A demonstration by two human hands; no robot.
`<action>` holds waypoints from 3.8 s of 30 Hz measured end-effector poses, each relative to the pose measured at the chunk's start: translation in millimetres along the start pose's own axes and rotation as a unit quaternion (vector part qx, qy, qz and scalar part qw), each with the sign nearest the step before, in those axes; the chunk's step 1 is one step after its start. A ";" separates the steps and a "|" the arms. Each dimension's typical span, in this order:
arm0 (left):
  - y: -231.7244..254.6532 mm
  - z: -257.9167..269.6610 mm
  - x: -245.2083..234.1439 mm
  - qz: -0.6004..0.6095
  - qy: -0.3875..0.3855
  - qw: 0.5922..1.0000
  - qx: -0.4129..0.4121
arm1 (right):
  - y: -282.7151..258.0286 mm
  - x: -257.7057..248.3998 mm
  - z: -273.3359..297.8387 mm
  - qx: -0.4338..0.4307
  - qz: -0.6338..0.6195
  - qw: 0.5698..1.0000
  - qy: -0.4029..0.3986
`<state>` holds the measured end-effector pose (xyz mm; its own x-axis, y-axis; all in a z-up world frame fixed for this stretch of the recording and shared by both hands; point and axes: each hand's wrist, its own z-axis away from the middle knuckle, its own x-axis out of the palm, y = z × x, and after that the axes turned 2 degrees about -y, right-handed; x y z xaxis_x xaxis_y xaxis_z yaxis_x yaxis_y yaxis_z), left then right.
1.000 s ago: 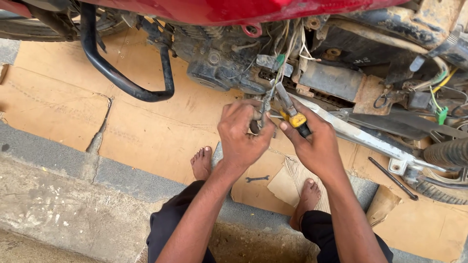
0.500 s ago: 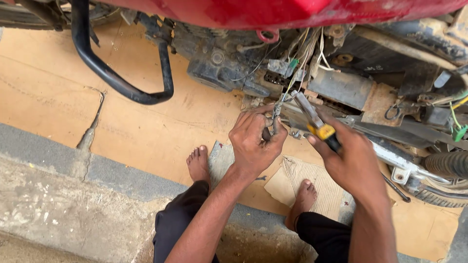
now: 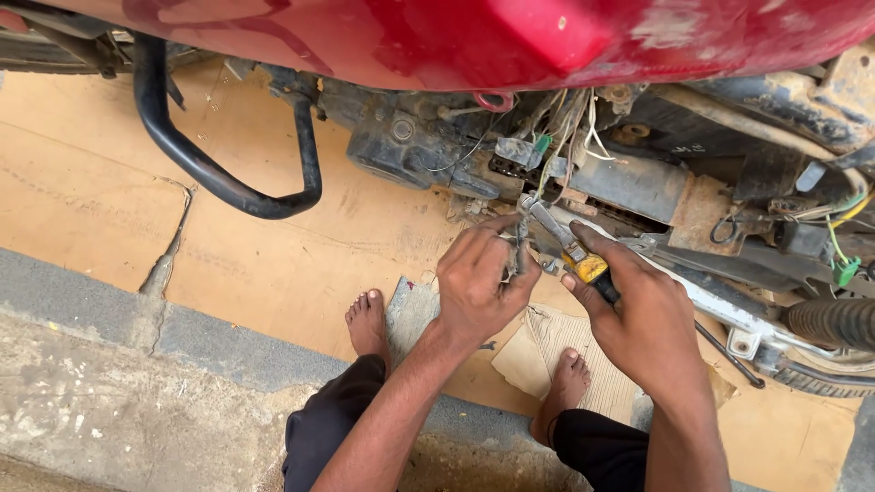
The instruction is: The person sits on the ground and uses pliers to work on the wiring and components under the motorcycle's fuel tank. They manipulate wires and small parts near the engine area.
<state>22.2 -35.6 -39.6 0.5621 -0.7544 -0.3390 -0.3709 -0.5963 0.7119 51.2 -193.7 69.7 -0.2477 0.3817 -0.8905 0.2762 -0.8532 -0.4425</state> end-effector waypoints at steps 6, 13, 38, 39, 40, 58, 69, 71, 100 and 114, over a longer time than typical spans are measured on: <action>14.7 -8.7 -8.3 0.020 -0.023 0.999 0.033 | -12.4 2.3 -8.5 -0.035 -0.066 0.996 0.038; 11.5 -6.8 -14.3 0.019 -0.029 0.999 0.031 | -7.4 14.3 -15.4 -0.072 -0.086 0.993 0.042; 6.2 -20.0 -37.2 0.150 -0.029 0.987 -0.058 | 4.7 24.7 -16.0 -0.095 -0.101 0.990 -0.017; 9.6 -19.9 -36.2 0.200 -0.059 0.976 -0.069 | 5.0 22.7 -14.0 -0.146 -0.112 0.983 0.004; 8.7 -15.8 -33.4 0.202 -0.061 0.975 -0.071 | 1.2 21.3 -11.4 -0.142 -0.111 0.984 0.003; -19.3 0.9 -68.7 0.249 0.008 0.943 -0.221 | 10.8 42.3 -2.3 -0.114 0.041 0.968 -0.218; -1.1 -1.0 -19.7 -0.021 -0.080 0.995 -0.047 | 27.1 9.9 10.0 0.139 -0.011 0.981 -0.131; -10.9 1.2 -3.4 -0.013 -0.065 0.995 -0.069 | 47.0 16.5 13.9 0.099 -0.059 0.991 -0.073; 48.7 16.3 -45.5 0.128 -0.066 0.975 -0.170 | 99.1 134.6 199.6 0.205 -0.507 0.836 -0.050; 78.2 -4.3 -70.2 0.089 -0.033 0.954 -0.285 | 91.9 115.6 293.1 0.297 -0.542 0.786 -0.016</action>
<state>-43.1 -28.1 42.5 0.4735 -0.8563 -0.2061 0.0166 -0.2253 0.9741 -224.2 -332.2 -42.8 -0.0649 0.9978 -0.0159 -0.5930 -0.0514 -0.8036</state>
